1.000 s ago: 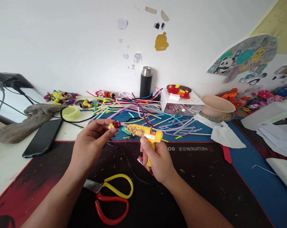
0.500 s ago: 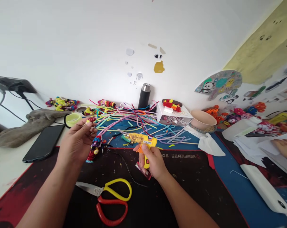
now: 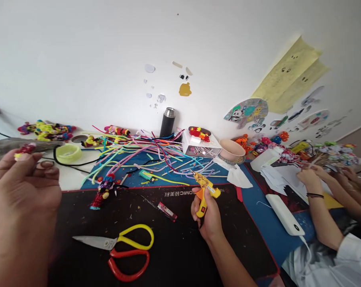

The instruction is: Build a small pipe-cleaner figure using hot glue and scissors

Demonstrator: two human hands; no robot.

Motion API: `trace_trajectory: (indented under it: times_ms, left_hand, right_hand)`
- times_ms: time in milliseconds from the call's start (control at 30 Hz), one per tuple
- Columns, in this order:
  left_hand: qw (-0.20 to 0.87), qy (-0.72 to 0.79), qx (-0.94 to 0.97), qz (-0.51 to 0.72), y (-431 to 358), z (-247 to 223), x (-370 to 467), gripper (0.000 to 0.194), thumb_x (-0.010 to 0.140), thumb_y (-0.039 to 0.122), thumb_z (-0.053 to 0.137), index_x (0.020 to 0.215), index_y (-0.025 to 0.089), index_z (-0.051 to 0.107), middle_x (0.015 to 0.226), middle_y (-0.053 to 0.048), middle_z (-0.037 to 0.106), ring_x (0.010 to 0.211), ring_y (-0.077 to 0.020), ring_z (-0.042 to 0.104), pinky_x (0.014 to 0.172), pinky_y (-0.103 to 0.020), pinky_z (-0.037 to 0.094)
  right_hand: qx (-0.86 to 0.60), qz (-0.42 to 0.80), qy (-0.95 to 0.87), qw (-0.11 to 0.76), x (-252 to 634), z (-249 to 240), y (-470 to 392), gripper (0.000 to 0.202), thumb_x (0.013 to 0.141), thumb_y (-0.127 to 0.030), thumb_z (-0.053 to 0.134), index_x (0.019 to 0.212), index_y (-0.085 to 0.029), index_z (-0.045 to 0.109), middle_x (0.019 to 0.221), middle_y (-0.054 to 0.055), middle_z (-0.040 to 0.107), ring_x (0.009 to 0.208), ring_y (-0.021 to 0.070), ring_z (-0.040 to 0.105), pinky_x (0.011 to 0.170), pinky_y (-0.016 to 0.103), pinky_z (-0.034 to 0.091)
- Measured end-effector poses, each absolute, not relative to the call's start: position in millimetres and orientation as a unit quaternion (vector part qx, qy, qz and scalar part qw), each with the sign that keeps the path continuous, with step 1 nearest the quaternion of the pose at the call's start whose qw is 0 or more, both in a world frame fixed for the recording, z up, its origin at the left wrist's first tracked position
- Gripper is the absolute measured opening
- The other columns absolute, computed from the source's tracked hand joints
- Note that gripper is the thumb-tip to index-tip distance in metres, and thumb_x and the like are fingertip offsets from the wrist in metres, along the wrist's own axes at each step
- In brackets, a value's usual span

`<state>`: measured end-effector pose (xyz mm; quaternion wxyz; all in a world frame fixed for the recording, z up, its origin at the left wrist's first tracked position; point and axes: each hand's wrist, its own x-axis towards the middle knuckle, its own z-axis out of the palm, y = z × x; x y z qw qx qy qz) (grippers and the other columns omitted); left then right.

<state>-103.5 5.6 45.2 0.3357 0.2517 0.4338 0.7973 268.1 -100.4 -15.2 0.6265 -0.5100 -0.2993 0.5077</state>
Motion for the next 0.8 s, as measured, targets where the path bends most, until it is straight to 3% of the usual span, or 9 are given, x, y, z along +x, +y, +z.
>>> trace_trajectory:
  times_ms: [100, 300, 533, 633, 800]
  left_hand:
    - [0.361, 0.422, 0.204, 0.806, -0.4, 62.7, -74.1, 0.045, 0.046, 0.003, 0.090, 0.083, 0.020, 0.070, 0.074, 0.005, 0.071, 0.066, -0.0113, 0.058, 0.056, -0.020, 0.047]
    - [0.384, 0.401, 0.215, 0.804, -0.4, 61.2, -38.5, 0.037, 0.053, 0.008, 0.096, 0.081, 0.018, 0.074, 0.070, 0.003, 0.069, 0.068, -0.0133, 0.060, 0.056, -0.023, 0.045]
    - [0.437, 0.398, 0.280, 0.756, -9.9, 41.8, -27.0, 0.034, 0.063, 0.016, 0.101, 0.088, 0.021, 0.079, 0.072, 0.005, 0.071, 0.066, -0.0129, 0.063, 0.055, -0.022, 0.050]
    - [0.451, 0.411, 0.273, 0.744, -12.4, 34.8, -22.4, 0.041, 0.055, 0.017, 0.103, 0.090, 0.020, 0.081, 0.073, 0.004, 0.074, 0.063, -0.0118, 0.064, 0.054, -0.020, 0.050]
    - [0.500, 0.430, 0.292, 0.692, -22.9, 32.9, -9.6, 0.050, 0.048, 0.025, 0.107, 0.091, 0.020, 0.082, 0.071, 0.003, 0.073, 0.062, -0.0113, 0.064, 0.055, -0.018, 0.050]
  right_hand:
    - [-0.533, 0.498, -0.302, 0.614, 273.6, -28.2, -115.5, 0.066, 0.095, -0.081, 0.068, 0.109, -0.017, 0.071, 0.056, -0.006, 0.055, 0.037, 0.0120, 0.048, 0.037, 0.022, 0.026]
    - [-0.589, 0.493, -0.386, 0.511, 276.4, -19.3, -123.0, 0.071, 0.088, -0.080, 0.078, 0.110, -0.013, 0.073, 0.061, -0.001, 0.068, 0.046, 0.0165, 0.065, 0.048, 0.025, 0.044]
    - [-0.581, 0.596, -0.249, 0.495, 277.5, -12.6, -123.3, 0.080, 0.086, -0.083, 0.077, 0.119, -0.010, 0.075, 0.070, 0.004, 0.074, 0.054, 0.0197, 0.075, 0.038, 0.019, 0.031]
    - [-0.592, 0.622, -0.200, 0.472, 281.0, -8.6, -124.1, 0.068, 0.098, -0.074, 0.070, 0.121, -0.010, 0.073, 0.074, 0.007, 0.078, 0.055, 0.0193, 0.076, 0.035, 0.017, 0.028]
    - [-0.606, 0.646, -0.155, 0.437, 286.7, 2.7, -122.7, 0.054, 0.119, -0.054, 0.040, 0.127, -0.010, 0.069, 0.084, 0.012, 0.082, 0.056, 0.0178, 0.078, 0.033, 0.016, 0.028]
